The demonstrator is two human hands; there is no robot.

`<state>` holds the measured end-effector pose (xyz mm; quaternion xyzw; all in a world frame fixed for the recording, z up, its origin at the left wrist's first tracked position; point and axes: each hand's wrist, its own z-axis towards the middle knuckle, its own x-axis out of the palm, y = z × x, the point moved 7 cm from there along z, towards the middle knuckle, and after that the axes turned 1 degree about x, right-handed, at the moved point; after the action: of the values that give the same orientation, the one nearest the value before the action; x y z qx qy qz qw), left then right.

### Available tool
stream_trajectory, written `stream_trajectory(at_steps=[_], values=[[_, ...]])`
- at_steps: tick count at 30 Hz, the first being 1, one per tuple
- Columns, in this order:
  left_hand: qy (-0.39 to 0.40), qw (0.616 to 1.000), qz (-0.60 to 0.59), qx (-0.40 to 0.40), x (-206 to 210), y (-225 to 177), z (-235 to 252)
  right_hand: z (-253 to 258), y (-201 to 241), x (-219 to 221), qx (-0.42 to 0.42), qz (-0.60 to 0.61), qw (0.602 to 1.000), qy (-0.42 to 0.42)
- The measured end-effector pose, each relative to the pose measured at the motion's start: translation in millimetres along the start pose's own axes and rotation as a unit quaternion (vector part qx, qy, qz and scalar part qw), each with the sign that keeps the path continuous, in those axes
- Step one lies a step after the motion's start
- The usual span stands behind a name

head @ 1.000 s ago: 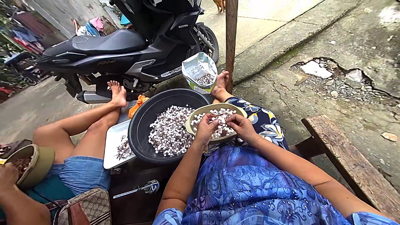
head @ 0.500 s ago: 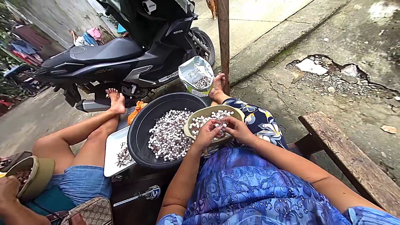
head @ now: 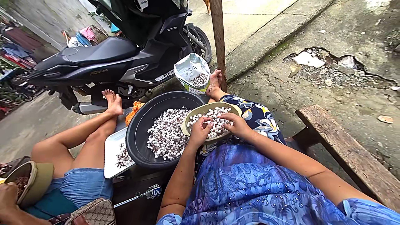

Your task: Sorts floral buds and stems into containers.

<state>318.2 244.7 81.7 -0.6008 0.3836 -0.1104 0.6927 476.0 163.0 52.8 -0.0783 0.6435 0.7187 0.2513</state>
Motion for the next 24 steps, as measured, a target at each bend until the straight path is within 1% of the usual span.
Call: stream_trajectory(at_steps=[3,6,11,15,17,19,21,23,24], values=[[0.049,0.993,0.111,0.008,5.7,-3.4,-2.0,-3.0,10.0,1.7,-0.043,0.043,0.998,-0.006],[0.083,0.984,0.159,0.021,14.0,-8.6,-6.0,-6.1,16.8,4.1,-0.083,0.079,0.993,-0.01],[0.092,0.978,0.185,0.025,17.9,-11.7,-8.0,-8.6,18.9,-1.0,-0.098,0.098,0.99,-0.039],[0.08,0.98,0.182,0.033,12.4,-17.5,-9.4,-8.5,16.6,-4.4,-0.106,0.079,0.989,-0.07],[0.026,0.984,0.169,0.039,-4.9,-22.1,-9.8,-6.5,12.1,-9.1,-0.079,0.058,0.991,-0.085],[-0.065,0.984,0.163,0.04,-35.0,-20.8,-8.8,-3.9,7.5,-12.3,-0.049,0.033,0.995,-0.079],[-0.167,0.968,0.183,0.029,-70.8,-11.1,-6.7,-2.7,5.0,-11.4,-0.043,0.014,0.997,-0.067],[-0.25,0.944,0.217,-0.01,-103.9,15.4,-1.5,-3.3,6.2,-8.0,-0.051,0.003,0.997,-0.062],[-0.264,0.934,0.234,-0.052,-117.0,37.1,1.8,-3.8,7.8,-5.8,-0.055,-0.001,0.997,-0.06]])
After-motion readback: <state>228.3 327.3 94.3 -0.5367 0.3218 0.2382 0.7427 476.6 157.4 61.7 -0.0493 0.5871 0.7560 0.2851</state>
